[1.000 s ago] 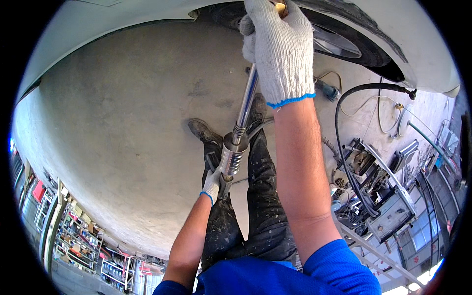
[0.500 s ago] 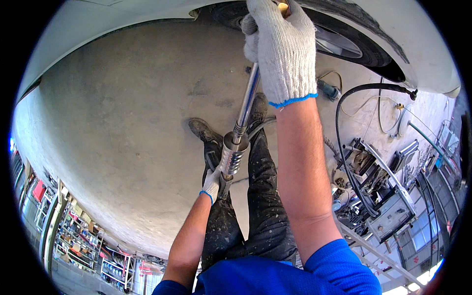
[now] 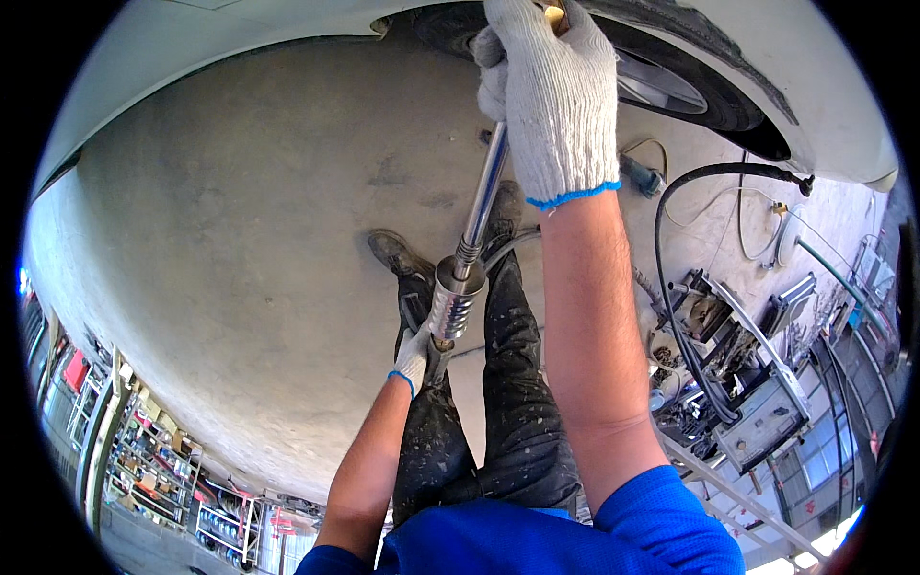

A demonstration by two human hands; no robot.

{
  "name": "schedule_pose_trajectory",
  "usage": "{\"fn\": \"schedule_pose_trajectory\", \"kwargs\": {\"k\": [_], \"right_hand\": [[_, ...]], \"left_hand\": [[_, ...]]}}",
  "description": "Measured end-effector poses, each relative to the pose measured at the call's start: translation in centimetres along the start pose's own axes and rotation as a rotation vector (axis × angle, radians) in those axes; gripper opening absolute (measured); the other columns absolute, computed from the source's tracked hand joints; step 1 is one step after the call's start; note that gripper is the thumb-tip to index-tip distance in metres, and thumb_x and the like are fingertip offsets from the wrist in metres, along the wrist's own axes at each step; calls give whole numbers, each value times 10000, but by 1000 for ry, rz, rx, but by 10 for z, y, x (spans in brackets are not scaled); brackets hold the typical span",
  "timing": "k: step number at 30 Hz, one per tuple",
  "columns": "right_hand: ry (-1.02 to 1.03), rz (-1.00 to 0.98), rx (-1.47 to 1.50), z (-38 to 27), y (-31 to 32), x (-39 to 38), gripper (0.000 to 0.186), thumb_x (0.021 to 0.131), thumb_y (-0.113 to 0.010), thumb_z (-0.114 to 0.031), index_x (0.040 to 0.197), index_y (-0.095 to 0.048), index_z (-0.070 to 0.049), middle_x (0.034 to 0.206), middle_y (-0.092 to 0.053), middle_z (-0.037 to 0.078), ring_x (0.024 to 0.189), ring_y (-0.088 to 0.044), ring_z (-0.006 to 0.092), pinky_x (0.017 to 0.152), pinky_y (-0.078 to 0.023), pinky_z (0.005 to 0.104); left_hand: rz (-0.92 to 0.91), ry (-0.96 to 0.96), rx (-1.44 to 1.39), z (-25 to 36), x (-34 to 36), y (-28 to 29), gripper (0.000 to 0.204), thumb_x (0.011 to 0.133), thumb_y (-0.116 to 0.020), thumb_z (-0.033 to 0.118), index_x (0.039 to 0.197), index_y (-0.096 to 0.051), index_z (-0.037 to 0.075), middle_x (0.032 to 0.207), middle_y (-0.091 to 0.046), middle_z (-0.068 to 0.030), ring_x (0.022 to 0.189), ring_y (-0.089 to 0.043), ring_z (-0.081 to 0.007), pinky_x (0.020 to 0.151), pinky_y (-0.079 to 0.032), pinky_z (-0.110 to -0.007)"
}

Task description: The person uses a dent puller on the front fender near the wheel arch, then switches to an angle grinder to smooth the surface, producing sparks. The person alternates between pulling and grinding, periodically touching the fender to check the surface.

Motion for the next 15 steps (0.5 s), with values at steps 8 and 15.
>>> {"fn": "schedule_pose_trajectory", "kwargs": {"k": [8, 15], "right_hand": [[-14, -5, 13, 1, -1, 1, 308, 938, -742, -270, 1015, -608, -4, 789, -662, 66, 648, -641, 138, 589, -533, 295], [-112, -84, 76, 3, -5, -21, 309, 938, -743, -271, 1016, -608, -4, 790, -663, 66, 654, -643, 137, 591, -534, 294]], "left_hand": [[-13, -13, -43, 0, 3, -1, 274, 1051, -555, 335, 1229, -605, 133, 862, -666, -26, 683, -660, -164, 592, -561, -333], [-87, 22, 4, 6, -8, -3, 757, 954, -702, 490, 1453, -455, -23, 1282, -642, -121, 1112, -639, -222, 947, -523, -357]]}}
Point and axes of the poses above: each hand's wrist, its own x-axis towards the middle knuckle, its own y-axis out of the back of the hand, z = x × y, the point moved 9 cm from there along x, towards the middle knuckle
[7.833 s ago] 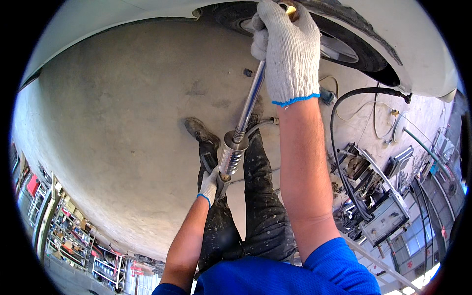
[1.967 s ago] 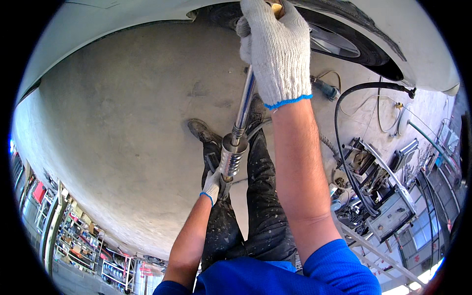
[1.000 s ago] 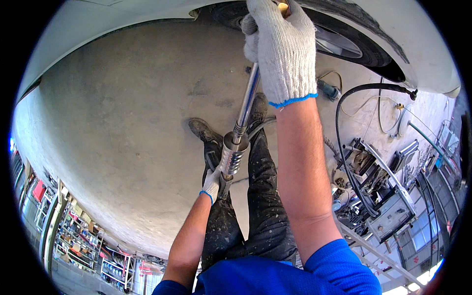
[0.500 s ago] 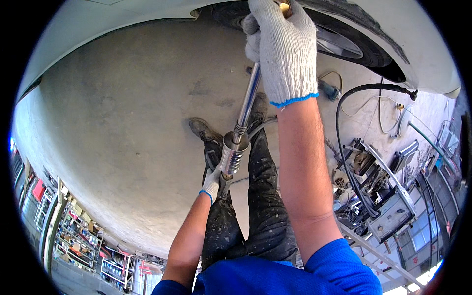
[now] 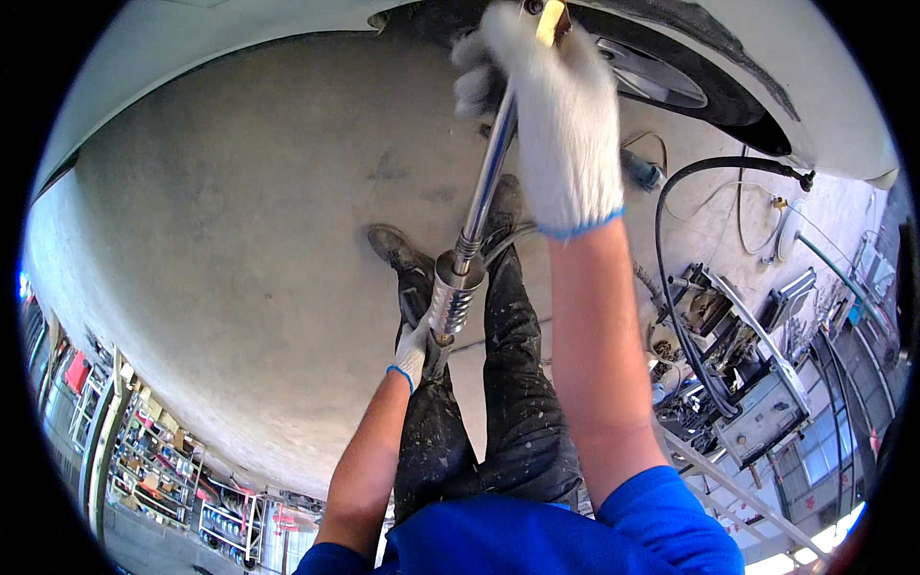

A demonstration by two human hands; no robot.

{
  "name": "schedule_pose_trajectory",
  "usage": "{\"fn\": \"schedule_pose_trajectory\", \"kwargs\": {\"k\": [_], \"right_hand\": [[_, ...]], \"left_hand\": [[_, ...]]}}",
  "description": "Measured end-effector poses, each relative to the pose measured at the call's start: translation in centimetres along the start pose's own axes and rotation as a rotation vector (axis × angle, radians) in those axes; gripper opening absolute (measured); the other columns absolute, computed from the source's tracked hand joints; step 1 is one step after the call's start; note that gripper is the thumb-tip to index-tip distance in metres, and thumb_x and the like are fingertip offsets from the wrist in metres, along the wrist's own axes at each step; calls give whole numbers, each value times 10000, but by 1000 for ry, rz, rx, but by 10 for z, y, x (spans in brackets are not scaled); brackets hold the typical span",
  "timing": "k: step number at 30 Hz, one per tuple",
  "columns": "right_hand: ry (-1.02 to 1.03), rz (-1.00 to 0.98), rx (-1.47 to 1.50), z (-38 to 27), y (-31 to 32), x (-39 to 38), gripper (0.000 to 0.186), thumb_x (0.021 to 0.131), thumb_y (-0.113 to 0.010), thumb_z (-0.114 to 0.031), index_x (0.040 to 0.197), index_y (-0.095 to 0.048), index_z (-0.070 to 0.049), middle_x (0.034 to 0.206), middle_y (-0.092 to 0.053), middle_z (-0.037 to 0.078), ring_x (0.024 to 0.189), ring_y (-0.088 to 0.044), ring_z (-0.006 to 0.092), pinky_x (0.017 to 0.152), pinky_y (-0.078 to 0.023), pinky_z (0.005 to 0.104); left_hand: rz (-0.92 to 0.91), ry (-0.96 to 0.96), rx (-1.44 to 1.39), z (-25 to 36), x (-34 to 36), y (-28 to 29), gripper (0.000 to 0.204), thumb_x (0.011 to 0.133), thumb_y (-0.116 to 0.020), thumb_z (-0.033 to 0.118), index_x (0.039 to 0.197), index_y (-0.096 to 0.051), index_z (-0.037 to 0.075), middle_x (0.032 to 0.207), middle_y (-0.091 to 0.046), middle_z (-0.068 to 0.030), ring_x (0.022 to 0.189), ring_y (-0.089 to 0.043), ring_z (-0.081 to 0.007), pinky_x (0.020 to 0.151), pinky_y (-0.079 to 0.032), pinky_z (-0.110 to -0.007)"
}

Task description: The person uses a dent puller on the front fender near the wheel arch, then switches to an angle grinder to smooth the surface, producing sparks. The person alternates between pulling and grinding, periodically touching the fender to check the surface.

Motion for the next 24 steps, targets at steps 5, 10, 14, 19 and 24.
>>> {"fn": "schedule_pose_trajectory", "kwargs": {"k": [5, 10, 14, 19, 24], "right_hand": [[-317, -124, -311, 113, 15, -103, 311, 873, -796, -193, 1088, -650, -23, 878, -669, 34, 803, -647, 120, 725, -549, 293], [-95, -34, -318, 22, 0, -33, 332, 858, -791, -139, 1112, -624, -4, 844, -651, 18, 721, -619, 103, 634, -530, 272], [-296, -258, -371, 110, 13, -97, 336, 821, -802, -193, 1069, -638, -36, 939, -695, 64, 875, -665, 159, 832, -558, 338], [-372, -91, -242, 125, 13, -106, 156, 906, -747, -111, 961, -657, 3, 726, -654, 42, 626, -649, 113, 567, -526, 290], [-288, -113, -204, 31, -3, -20, 149, 891, -724, -153, 937, -665, -24, 711, -656, 47, 615, -612, 98, 559, -509, 275]], "left_hand": [[25, 41, -26, -2, 2, 3, 713, 951, -719, 457, 1417, -470, -22, 1248, -645, -112, 1072, -646, -212, 924, -531, -360], [-8, 28, -104, -7, 1, -3, 682, 945, -721, 454, 1398, -465, 13, 1207, -644, -115, 1045, -646, -218, 881, -542, -386], [9, 44, -58, -8, 2, 1, 743, 933, -732, 478, 1432, -443, 10, 1201, -642, -126, 1039, -653, -236, 864, -555, -402], [56, 3, -46, 1, 0, 4, 707, 940, -743, 446, 1430, -457, 24, 1151, -667, -103, 943, -672, -200, 789, -564, -362], [-9, -4, -77, 32, -25, -21, 593, 934, -750, 452, 1321, -544, 53, 962, -685, -65, 744, -668, -170, 644, -552, -337]]}}
Point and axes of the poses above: each hand's wrist, its own x-axis towards the middle knuckle, its own y-axis out of the back of the hand, z = x × y, the point moved 9 cm from there along x, towards the middle knuckle
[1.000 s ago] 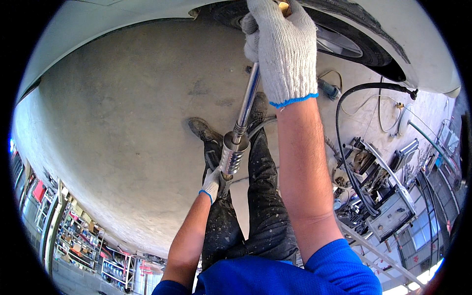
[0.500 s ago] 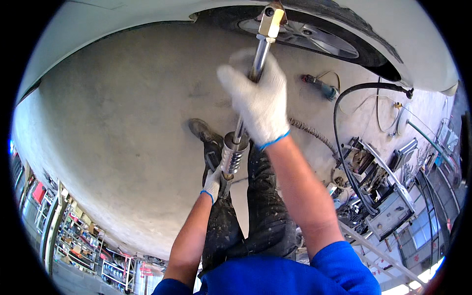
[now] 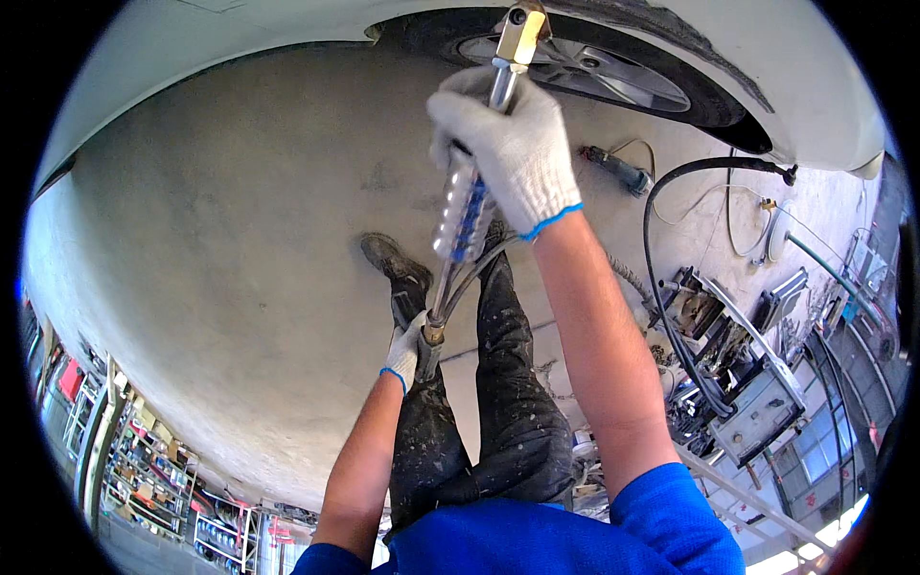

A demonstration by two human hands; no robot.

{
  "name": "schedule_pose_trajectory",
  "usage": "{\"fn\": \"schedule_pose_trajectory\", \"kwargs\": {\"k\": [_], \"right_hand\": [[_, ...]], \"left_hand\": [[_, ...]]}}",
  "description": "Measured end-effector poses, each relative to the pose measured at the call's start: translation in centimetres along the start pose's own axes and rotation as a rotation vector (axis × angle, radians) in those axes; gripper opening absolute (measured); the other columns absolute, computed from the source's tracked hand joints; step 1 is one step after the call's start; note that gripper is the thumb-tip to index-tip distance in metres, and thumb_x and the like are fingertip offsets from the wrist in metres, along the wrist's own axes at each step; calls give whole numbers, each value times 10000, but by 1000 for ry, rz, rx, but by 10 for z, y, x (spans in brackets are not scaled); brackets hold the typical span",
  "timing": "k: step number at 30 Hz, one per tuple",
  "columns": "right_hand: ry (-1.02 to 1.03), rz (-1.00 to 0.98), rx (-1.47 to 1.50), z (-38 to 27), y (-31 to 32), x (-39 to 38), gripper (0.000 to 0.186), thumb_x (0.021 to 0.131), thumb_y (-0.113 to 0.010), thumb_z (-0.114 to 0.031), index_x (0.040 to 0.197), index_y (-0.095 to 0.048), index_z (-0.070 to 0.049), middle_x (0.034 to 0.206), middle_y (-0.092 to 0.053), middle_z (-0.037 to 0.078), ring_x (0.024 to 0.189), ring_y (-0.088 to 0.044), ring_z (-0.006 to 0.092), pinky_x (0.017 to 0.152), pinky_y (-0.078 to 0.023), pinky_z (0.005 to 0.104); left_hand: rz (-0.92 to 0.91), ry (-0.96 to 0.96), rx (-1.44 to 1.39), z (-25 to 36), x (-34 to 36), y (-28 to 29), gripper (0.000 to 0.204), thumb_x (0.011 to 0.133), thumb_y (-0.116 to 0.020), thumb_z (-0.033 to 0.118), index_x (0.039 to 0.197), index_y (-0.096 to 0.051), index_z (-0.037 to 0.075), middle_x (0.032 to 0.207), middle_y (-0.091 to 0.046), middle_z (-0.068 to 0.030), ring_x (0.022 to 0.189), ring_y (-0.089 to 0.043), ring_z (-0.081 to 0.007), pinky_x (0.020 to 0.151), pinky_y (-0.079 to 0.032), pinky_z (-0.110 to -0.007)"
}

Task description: The person uses a dent puller on the front fender near the wheel arch, then switches to an angle grinder to smooth the surface, producing sparks. The person alternates between pulling and grinding, periodically touching the fender to check the surface.

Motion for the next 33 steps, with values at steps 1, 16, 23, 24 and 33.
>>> {"fn": "schedule_pose_trajectory", "kwargs": {"k": [1, 16, 23, 24, 33], "right_hand": [[14, 43, 33, 6, 0, -6, 141, 894, -714, -148, 929, -658, -23, 710, -647, 40, 621, -614, 106, 566, -512, 285], [186, 141, 301, -47, 12, 32, 267, 932, -709, -215, 999, -623, 28, 821, -668, 95, 801, -676, 187, 727, -563, 344], [170, 83, 368, -42, 11, 50, 270, 936, -704, -222, 995, -623, 29, 812, -664, 96, 792, -670, 186, 723, -561, 342], [175, 83, 341, -41, 12, 47, 271, 937, -704, -223, 994, -623, 29, 810, -663, 96, 790, -670, 186, 723, -561, 342], [385, 335, -114, -39, 21, 22, 276, 943, -697, -231, 989, -624, 31, 798, -658, 97, 778, -662, 186, 718, -558, 340]], "left_hand": [[10, 22, 0, -8, 6, 6, 578, 935, -747, 456, 1307, -557, 57, 967, -684, -64, 738, -669, -172, 642, -554, -339], [75, 18, 10, -27, 17, 27, 548, 983, -678, 418, 1382, -566, 59, 1135, -681, -82, 941, -670, -204, 784, -550, -372], [57, 31, 68, -23, 20, 34, 605, 982, -678, 437, 1437, -534, 65, 1188, -684, -83, 997, -658, -198, 854, -536, -376], [56, 47, 65, -24, 18, 34, 607, 981, -677, 434, 1440, -532, 65, 1195, -685, -87, 1008, -659, -201, 862, -536, -379], [82, 16, 62, -31, 23, 27, 597, 969, -683, 399, 1410, -526, 29, 1192, -680, -114, 1031, -663, -227, 889, -537, -390]]}}
Point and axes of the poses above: each hand's wrist, its own x-axis towards the middle knuckle, its own y-axis out of the back of the hand, z = x × y, the point moved 9 cm from there along x, towards the middle knuckle
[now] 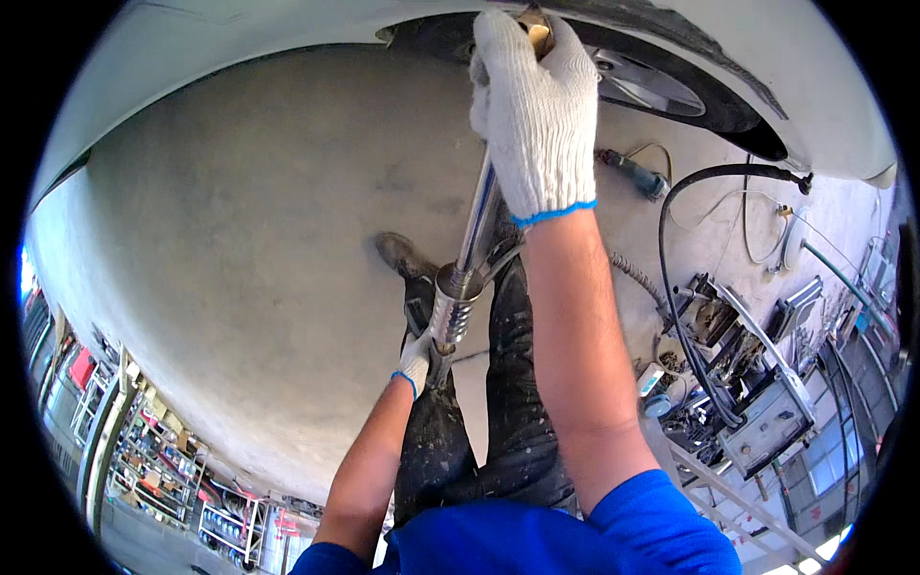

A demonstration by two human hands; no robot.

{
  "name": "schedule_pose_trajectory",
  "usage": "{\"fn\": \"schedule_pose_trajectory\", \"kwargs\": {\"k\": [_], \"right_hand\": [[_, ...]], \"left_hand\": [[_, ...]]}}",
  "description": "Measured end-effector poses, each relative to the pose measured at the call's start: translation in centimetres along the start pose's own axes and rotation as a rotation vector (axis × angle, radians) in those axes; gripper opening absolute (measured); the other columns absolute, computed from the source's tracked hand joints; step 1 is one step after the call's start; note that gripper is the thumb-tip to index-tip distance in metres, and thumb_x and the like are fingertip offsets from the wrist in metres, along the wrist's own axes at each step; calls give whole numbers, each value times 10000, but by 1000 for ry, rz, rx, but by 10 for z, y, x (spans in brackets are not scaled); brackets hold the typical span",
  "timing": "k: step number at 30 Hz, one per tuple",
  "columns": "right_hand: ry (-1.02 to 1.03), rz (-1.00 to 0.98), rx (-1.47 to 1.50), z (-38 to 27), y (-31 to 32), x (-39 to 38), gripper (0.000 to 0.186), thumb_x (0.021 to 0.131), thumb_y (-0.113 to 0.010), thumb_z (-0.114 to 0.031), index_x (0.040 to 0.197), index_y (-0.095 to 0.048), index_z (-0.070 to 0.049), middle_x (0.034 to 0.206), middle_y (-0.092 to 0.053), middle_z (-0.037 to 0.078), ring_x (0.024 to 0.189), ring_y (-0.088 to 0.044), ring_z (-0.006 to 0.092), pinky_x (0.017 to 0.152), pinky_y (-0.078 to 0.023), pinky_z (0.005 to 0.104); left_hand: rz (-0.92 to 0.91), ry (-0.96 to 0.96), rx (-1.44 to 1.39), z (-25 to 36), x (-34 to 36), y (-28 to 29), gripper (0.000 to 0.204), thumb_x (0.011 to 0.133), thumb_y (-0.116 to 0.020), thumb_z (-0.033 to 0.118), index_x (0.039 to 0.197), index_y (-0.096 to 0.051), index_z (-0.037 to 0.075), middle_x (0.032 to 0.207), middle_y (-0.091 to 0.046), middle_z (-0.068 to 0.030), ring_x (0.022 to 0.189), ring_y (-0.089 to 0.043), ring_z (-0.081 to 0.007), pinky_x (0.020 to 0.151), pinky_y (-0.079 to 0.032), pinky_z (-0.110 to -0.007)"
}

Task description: The person uses a dent puller on the front fender near the wheel arch, then switches to an angle grinder to smooth the surface, producing sparks. The person alternates between pulling and grinding, periodically touching the fender to check the surface.

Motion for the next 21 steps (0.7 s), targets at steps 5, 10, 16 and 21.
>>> {"fn": "schedule_pose_trajectory", "kwargs": {"k": [5, 10, 16, 21], "right_hand": [[12, 0, -15, 4, -1, 3, 278, 944, -696, -234, 988, -624, 30, 794, -656, 97, 774, -658, 185, 717, -556, 340], [8, -15, 28, 1, -2, 2, 279, 941, -699, -236, 989, -624, 29, 795, -654, 95, 774, -654, 183, 718, -555, 340], [4, -23, 56, 1, -3, 5, 280, 938, -703, -237, 991, -624, 27, 795, -653, 94, 774, -650, 180, 720, -553, 339], [-6, -29, 80, -1, -3, 6, 281, 935, -705, -238, 992, -624, 25, 795, -651, 92, 774, -646, 178, 721, -551, 339]], "left_hand": [[-4, 46, -2, 6, -19, -13, 613, 965, -686, 398, 1401, -483, 18, 1164, -671, -135, 995, -679, -235, 838, -562, -392], [-43, 11, -52, -2, -6, -6, 608, 972, -691, 388, 1398, -470, 15, 1141, -673, -139, 936, -692, -232, 771, -577, -390], [-32, 34, -18, -1, -5, -4, 679, 955, -691, 423, 1414, -460, -21, 1188, -655, -169, 996, -684, -246, 821, -567, -388], [6, 16, 54, -12, 13, 8, 770, 931, -693, 479, 1431, -446, -52, 1240, -633, -186, 1077, -661, -268, 902, -538, -386]]}}
Point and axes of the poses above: each hand's wrist, its own x-axis towards the middle knuckle, its own y-axis out of the back of the hand, z = x × y, the point moved 9 cm from there along x, towards the middle knuckle
